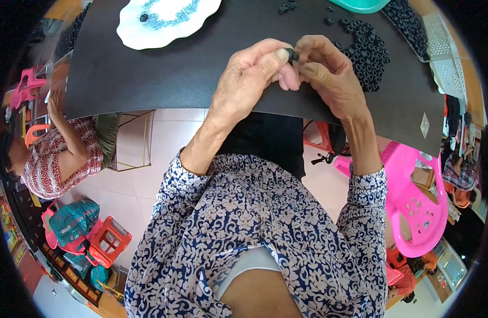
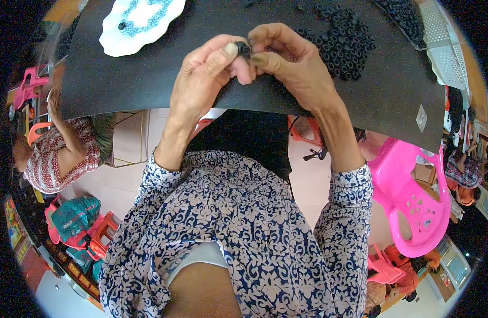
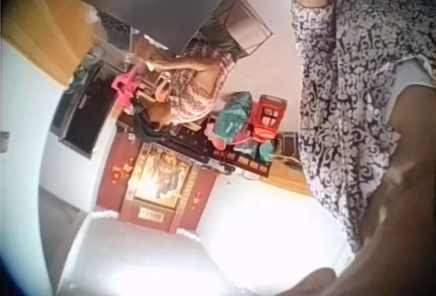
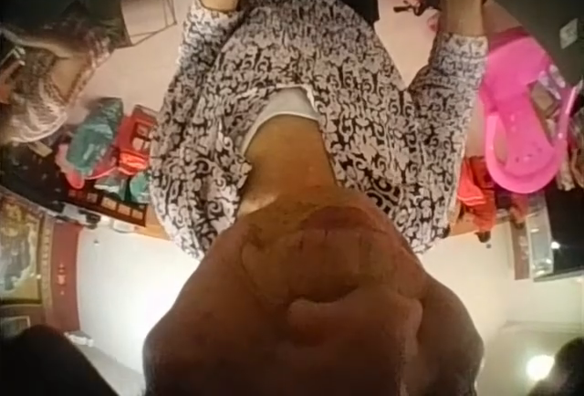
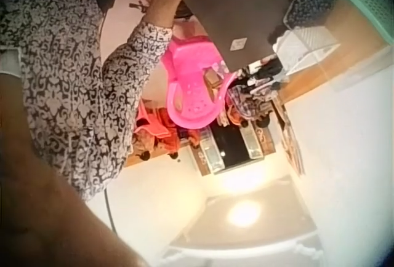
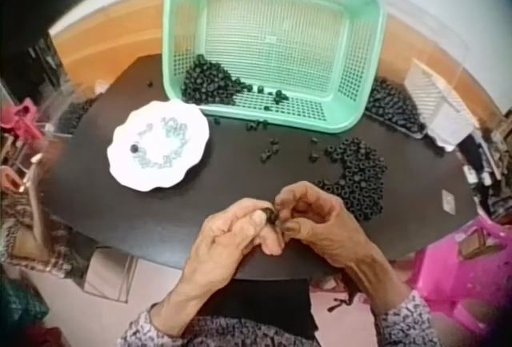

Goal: Assembling small hardware components by hand by inserting blue pegs into black rings.

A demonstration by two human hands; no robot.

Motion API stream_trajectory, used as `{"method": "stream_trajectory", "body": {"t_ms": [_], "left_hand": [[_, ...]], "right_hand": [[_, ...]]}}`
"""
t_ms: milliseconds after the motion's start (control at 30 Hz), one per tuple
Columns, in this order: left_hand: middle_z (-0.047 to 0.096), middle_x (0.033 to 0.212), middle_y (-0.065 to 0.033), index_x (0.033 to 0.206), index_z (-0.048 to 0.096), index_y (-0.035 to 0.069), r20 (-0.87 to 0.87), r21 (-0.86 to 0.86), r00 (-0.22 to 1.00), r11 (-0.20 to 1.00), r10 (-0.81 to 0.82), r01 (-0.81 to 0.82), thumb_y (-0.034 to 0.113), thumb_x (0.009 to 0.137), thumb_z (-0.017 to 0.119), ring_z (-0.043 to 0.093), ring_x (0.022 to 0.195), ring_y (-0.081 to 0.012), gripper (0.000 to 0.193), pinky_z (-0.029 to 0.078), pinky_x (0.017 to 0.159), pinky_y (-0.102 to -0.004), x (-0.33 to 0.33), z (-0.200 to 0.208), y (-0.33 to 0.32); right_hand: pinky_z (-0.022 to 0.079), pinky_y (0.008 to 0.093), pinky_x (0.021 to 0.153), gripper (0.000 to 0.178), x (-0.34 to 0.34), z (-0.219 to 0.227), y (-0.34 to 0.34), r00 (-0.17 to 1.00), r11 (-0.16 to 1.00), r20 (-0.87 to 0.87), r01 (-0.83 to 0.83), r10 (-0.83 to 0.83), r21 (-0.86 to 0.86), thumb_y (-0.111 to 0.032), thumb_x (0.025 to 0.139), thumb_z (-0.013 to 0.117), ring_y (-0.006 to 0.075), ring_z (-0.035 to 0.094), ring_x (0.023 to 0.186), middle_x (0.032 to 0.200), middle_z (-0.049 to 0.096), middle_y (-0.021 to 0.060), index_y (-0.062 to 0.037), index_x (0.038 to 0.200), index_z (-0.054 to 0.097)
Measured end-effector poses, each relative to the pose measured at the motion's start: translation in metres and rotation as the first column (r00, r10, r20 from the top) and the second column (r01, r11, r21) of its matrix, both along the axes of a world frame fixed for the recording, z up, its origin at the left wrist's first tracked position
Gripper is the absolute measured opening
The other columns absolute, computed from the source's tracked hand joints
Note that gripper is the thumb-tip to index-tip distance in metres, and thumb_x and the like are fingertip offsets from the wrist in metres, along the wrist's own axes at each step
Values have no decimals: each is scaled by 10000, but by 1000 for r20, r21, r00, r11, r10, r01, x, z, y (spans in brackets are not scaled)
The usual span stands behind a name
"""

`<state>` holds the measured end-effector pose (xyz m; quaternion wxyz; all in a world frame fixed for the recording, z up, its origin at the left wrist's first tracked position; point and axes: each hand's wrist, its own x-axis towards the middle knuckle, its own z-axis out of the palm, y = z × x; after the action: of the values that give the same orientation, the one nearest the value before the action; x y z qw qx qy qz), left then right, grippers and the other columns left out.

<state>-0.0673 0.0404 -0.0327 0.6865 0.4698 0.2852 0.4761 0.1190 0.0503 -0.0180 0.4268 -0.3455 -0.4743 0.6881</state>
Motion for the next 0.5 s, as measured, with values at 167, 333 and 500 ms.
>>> {"method": "stream_trajectory", "body": {"t_ms": [167, 333, 500], "left_hand": [[609, 757, -88, 1072, 565, -63, 97, -54, 995, 998, -9, 14, 192, 992, 455, 596, 753, -162, 289, 492, 772, -288, 7, 0, -1], [611, 735, -70, 1057, 582, -41, 24, -57, 1000, 998, -8, 9, 214, 991, 470, 596, 749, -157, 286, 492, 752, -286, 16, 8, -8], [610, 720, -64, 992, 593, -21, 34, -56, 999, 998, -27, 29, 234, 990, 483, 595, 742, -141, 277, 486, 725, -260, 30, 16, -19]], "right_hand": [[462, 228, 788, 369, 5, 4, -9, 999, 997, 29, 36, -38, 63, -45, 832, 699, 96, 554, 887, 948, 565, 0, -25, 1177, 568], [480, 233, 781, 360, 9, 5, -19, 994, 982, 52, 90, -100, 164, -17, 827, 694, 94, 563, 871, 928, 567, 4, -7, 1167, 575], [490, 222, 727, 302, 20, 9, -31, 990, 966, 86, 90, -114, 242, -9, 842, 676, 102, 582, 792, 883, 575, 9, 5, 1135, 607]]}}
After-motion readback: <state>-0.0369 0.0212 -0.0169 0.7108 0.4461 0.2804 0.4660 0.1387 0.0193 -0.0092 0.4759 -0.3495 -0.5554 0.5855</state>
